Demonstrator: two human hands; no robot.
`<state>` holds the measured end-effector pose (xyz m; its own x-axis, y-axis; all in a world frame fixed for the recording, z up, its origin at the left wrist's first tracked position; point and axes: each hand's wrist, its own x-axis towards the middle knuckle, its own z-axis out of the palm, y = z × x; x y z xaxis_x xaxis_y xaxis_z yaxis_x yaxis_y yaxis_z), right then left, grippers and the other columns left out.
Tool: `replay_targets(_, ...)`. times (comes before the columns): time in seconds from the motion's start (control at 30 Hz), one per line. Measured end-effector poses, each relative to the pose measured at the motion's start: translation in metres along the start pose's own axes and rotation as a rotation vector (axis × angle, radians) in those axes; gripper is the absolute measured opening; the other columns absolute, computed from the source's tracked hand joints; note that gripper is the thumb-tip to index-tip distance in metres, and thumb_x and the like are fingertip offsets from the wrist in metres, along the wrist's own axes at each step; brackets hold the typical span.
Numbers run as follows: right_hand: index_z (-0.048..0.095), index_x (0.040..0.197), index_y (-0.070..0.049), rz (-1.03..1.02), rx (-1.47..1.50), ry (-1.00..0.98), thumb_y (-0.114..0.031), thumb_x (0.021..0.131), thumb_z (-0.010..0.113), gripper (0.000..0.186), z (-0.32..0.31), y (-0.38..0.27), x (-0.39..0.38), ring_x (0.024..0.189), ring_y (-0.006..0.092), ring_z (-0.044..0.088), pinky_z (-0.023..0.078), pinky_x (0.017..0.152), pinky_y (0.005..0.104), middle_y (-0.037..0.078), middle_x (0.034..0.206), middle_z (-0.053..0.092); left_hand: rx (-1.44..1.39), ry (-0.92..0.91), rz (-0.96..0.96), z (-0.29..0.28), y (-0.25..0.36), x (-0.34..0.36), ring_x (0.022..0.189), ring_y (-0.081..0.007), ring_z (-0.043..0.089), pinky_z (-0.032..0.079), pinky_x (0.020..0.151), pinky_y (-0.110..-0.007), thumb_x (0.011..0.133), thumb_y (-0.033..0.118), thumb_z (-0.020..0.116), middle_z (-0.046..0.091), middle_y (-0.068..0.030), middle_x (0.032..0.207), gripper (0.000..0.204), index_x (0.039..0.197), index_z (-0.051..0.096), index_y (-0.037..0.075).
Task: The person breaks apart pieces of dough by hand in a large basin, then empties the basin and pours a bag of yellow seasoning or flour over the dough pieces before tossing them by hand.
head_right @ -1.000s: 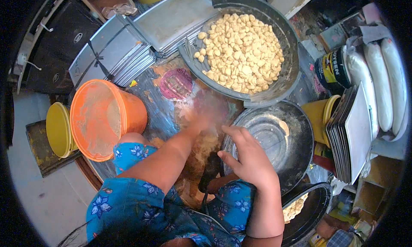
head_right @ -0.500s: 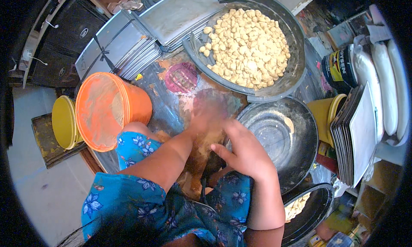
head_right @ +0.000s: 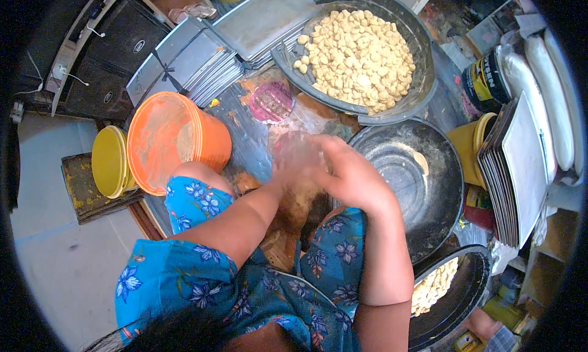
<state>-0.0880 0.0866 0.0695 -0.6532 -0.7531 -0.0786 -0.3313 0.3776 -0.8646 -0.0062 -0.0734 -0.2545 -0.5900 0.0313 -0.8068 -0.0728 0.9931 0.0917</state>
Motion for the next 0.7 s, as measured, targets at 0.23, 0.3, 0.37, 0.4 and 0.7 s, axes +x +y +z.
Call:
replay_targets(0.23, 0.048, 0.118, -0.002, 0.139, -0.004, 0.018, -0.021, 0.078, 0.062, 0.046, -0.010, 0.006, -0.018, 0.108, 0.0335, 0.050, 0.038, 0.093, 0.0368, 0.021, 0.113, 0.053, -0.515, 0.660, -0.141, -0.045, 0.026, 0.043, 0.091, -0.0328, 0.056, 0.038, 0.084, -0.049, 0.079, 0.020, 0.049, 0.059, -0.0126, 0.098, 0.022, 0.093, 0.061, 0.009)
replay_targets(0.3, 0.048, 0.119, -0.002, 0.147, -0.017, 0.007, -0.021, 0.079, 0.062, 0.046, -0.012, -0.001, -0.017, 0.108, 0.0339, 0.049, 0.038, 0.093, 0.0371, 0.020, 0.114, 0.052, -0.948, 0.772, -0.066, -0.079, 0.011, 0.081, 0.079, -0.0328, 0.063, 0.046, 0.074, -0.042, 0.076, 0.018, 0.052, 0.066, -0.0156, 0.086, 0.023, 0.084, 0.066, 0.002)
replay_targets(0.37, 0.047, 0.119, -0.002, 0.077, 0.016, -0.047, -0.021, 0.079, 0.062, 0.046, -0.002, -0.010, -0.003, 0.108, 0.0343, 0.049, 0.038, 0.093, 0.0374, 0.020, 0.114, 0.052, -1.401, 0.871, -0.049, -0.086, -0.072, 0.135, 0.074, -0.0304, 0.062, 0.047, 0.067, -0.037, 0.074, 0.013, 0.053, 0.065, -0.0168, 0.082, 0.022, 0.087, 0.065, -0.001)
replay_targets(0.4, 0.046, 0.122, -0.003, 0.046, 0.023, -0.069, -0.020, 0.079, 0.064, 0.050, 0.001, -0.011, 0.002, 0.104, 0.0304, 0.051, 0.040, 0.090, 0.0362, 0.017, 0.114, 0.052, -1.621, 0.917, -0.079, -0.094, -0.101, 0.152, 0.072, -0.0283, 0.062, 0.047, 0.067, -0.036, 0.073, 0.010, 0.054, 0.065, -0.0167, 0.079, 0.021, 0.088, 0.064, -0.001)
replay_targets(0.7, 0.042, 0.125, -0.002, 0.219, 0.051, -0.108, -0.019, 0.078, 0.064, 0.054, -0.017, 0.011, 0.014, 0.111, 0.0346, 0.046, 0.037, 0.095, 0.0376, 0.020, 0.119, 0.049, -1.754, 0.831, 0.169, -0.180, -0.090, 0.203, 0.088, -0.0260, 0.059, 0.047, 0.075, -0.036, 0.078, 0.013, 0.057, 0.061, -0.0183, 0.103, 0.034, 0.108, 0.058, -0.003)
